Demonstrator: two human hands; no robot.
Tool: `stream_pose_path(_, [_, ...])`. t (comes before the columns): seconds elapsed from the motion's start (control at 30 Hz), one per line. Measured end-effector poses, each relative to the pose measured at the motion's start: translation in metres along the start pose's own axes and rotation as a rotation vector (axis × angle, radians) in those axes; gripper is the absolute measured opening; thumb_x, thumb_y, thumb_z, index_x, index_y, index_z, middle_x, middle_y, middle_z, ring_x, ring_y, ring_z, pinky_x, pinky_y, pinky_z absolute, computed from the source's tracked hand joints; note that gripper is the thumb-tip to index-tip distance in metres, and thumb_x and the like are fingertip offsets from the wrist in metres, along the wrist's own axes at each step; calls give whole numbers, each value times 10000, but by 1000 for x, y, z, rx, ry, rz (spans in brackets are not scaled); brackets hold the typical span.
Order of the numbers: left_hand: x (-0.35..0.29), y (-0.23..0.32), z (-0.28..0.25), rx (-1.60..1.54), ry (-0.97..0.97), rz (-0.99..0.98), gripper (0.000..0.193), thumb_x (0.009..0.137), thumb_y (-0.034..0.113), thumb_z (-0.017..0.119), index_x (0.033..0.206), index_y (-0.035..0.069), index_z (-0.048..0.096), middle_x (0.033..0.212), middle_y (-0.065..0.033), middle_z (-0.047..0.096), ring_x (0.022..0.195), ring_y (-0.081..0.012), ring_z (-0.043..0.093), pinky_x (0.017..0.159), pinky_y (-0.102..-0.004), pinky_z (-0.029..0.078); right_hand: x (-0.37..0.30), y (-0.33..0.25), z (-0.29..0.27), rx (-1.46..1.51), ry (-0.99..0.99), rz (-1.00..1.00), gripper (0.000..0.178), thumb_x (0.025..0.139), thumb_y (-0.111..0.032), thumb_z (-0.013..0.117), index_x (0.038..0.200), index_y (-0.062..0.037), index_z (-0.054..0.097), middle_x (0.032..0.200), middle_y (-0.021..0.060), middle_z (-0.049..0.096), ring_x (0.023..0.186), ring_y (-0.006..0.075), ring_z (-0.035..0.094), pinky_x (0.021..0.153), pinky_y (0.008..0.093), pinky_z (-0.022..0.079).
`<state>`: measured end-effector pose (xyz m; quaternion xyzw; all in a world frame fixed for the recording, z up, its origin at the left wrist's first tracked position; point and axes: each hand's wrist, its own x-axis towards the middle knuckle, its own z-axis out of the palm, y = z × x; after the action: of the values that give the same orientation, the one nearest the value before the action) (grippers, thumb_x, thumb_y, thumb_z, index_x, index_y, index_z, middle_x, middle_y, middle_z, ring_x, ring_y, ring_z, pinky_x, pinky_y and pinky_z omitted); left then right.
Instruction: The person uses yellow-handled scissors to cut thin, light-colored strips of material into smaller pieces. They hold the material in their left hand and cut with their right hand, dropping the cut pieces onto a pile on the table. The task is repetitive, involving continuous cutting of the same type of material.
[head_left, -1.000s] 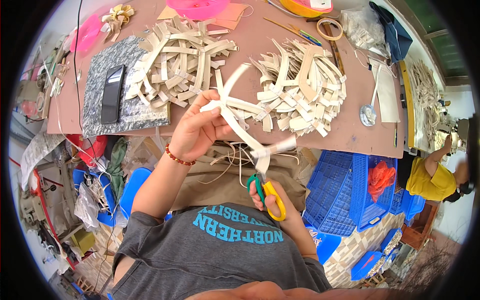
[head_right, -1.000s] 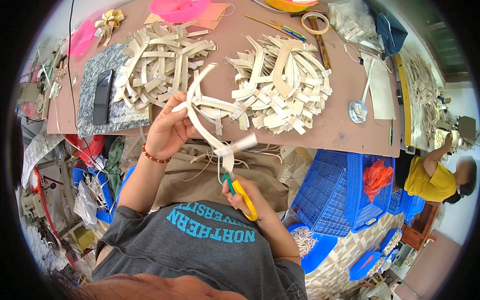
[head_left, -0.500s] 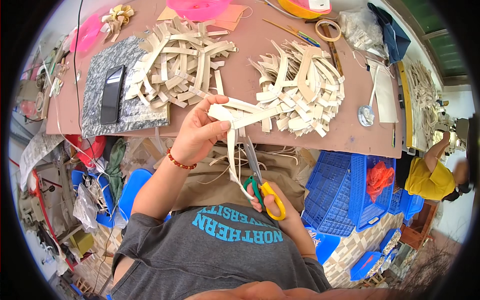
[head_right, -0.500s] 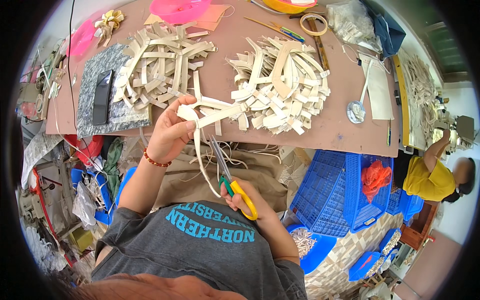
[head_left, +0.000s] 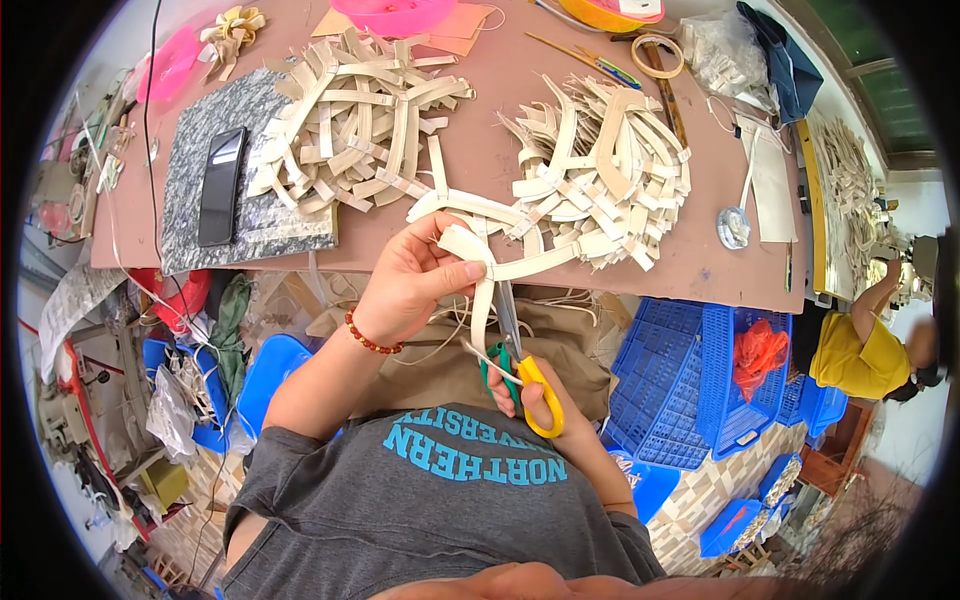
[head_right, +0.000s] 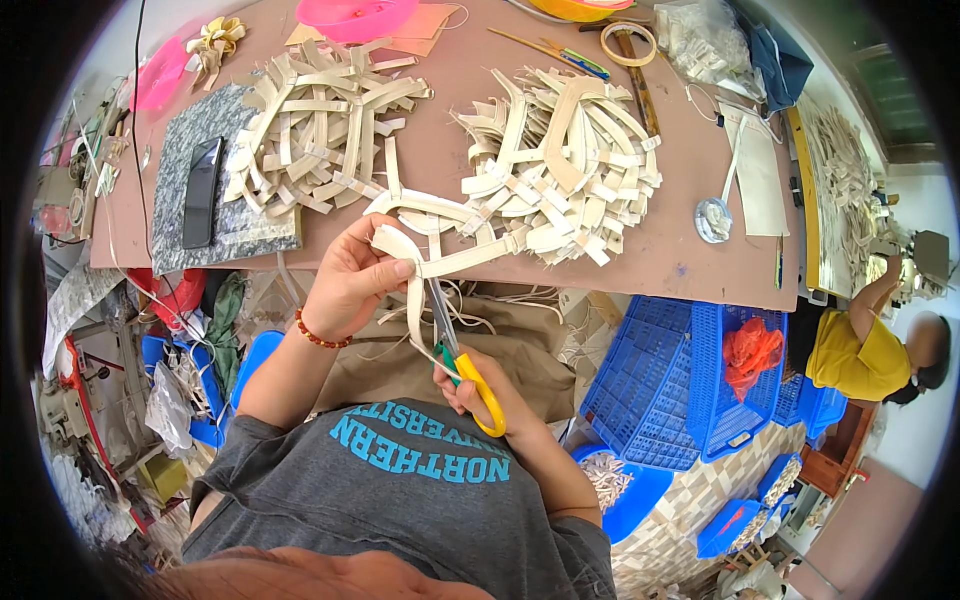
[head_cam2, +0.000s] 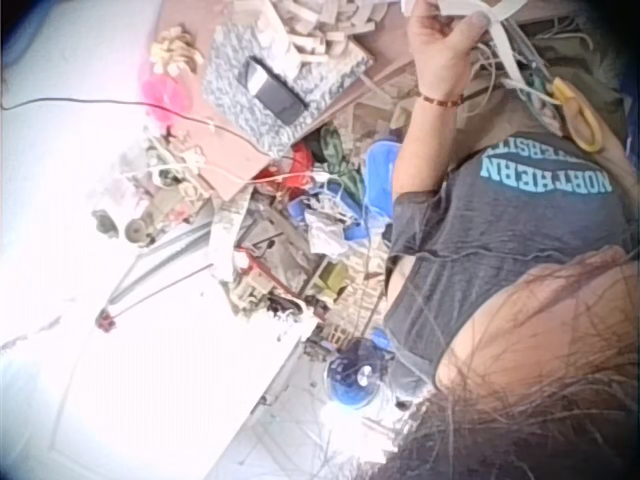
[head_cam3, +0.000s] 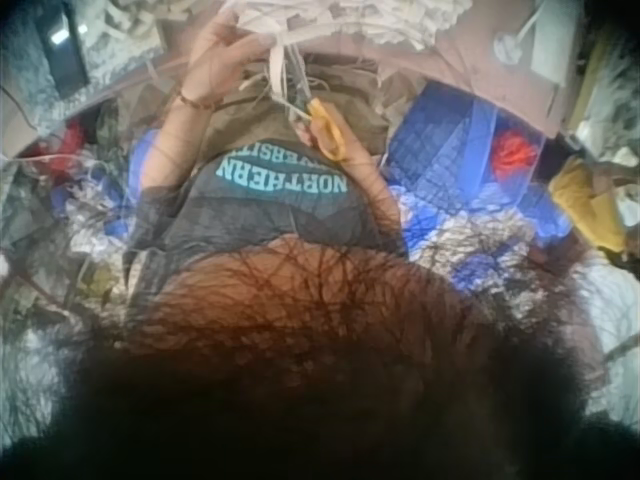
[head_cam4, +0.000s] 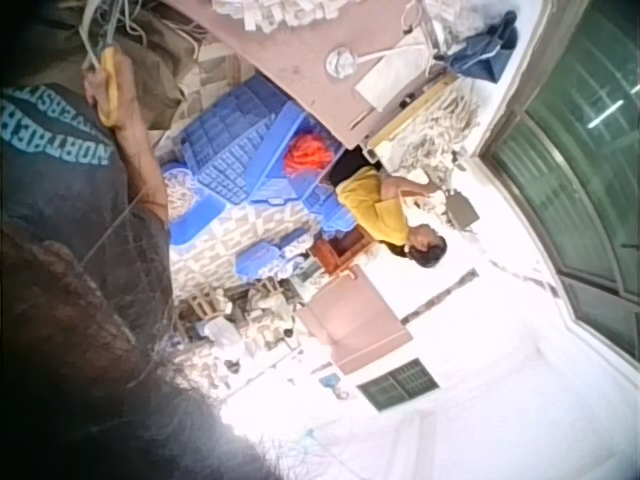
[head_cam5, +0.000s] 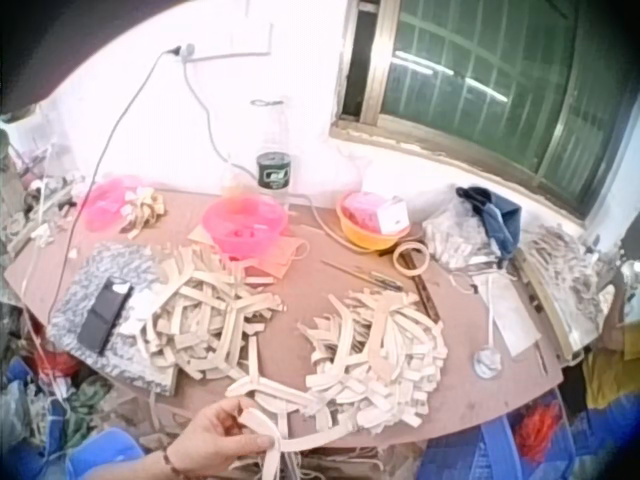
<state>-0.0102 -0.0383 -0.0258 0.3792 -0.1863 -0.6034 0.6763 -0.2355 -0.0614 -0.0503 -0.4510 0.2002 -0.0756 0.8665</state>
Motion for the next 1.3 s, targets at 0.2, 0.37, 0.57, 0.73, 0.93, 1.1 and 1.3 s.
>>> stream_pose_path(0.2, [-5, 1, 7, 54, 17, -23, 302, 763, -64, 657, 999, 40, 501, 903, -27, 589, 825, -94, 604, 712, -242, 529, 1, -5, 5, -64, 54, 0, 761, 734, -717, 518, 1024, -15, 469, 801, -4, 441, 641, 51, 402, 530, 177, 337])
stream_pose_path(0.37, [-7, 2, 10, 111, -15, -68, 322, 748, -78, 662, 968, 58, 472, 879, -23, 596, 808, -83, 598, 713, -231, 518, 0, -8, 4, -131, 45, 44, 815, 700, -767, 492, 1020, -18, 467, 822, -8, 439, 650, 44, 399, 537, 174, 331])
stream_pose_path(0.57, [-7, 1, 7, 131, -68, -87, 346, 741, -66, 680, 944, 77, 438, 896, -12, 580, 810, -71, 587, 714, -217, 507, 2, -12, 9, -114, 51, 15, 806, 683, -787, 485, 985, -40, 452, 803, -20, 422, 646, 38, 394, 533, 176, 329])
stream_pose_path(0.73, [-6, 1, 3, 134, -126, -110, 355, 743, -73, 676, 929, 87, 419, 863, -4, 563, 805, -70, 585, 684, -215, 498, 3, -11, 9, -119, 29, 1, 786, 681, -796, 472, 944, -56, 444, 795, -25, 417, 629, 35, 384, 527, 178, 325])
stream_pose_path(0.93, [-5, 4, 5, 119, -129, -142, 364, 744, -83, 671, 913, 93, 401, 856, -4, 555, 792, -77, 586, 678, -217, 497, 2, -11, 9, -172, 82, 32, 787, 673, -809, 461, 917, -60, 446, 783, -32, 415, 624, 34, 382, 519, 176, 311])
stream_pose_path(1.1, [-5, 1, 6, 71, -119, -111, 374, 741, -85, 676, 895, 98, 388, 875, -27, 584, 814, -88, 595, 692, -227, 504, 2, -13, 11, -105, 76, 28, 877, 614, -842, 470, 997, -53, 456, 762, -33, 423, 636, 38, 381, 531, 186, 306])
stream_pose_path(1.3, [-7, 1, 14, 121, -55, -49, 375, 738, -80, 679, 892, 97, 386, 884, -21, 583, 808, -85, 591, 721, -219, 506, -1, -6, 1, -166, 62, 25, 1011, 544, -894, 435, 1071, -31, 451, 751, -19, 439, 643, 60, 402, 558, 203, 329])
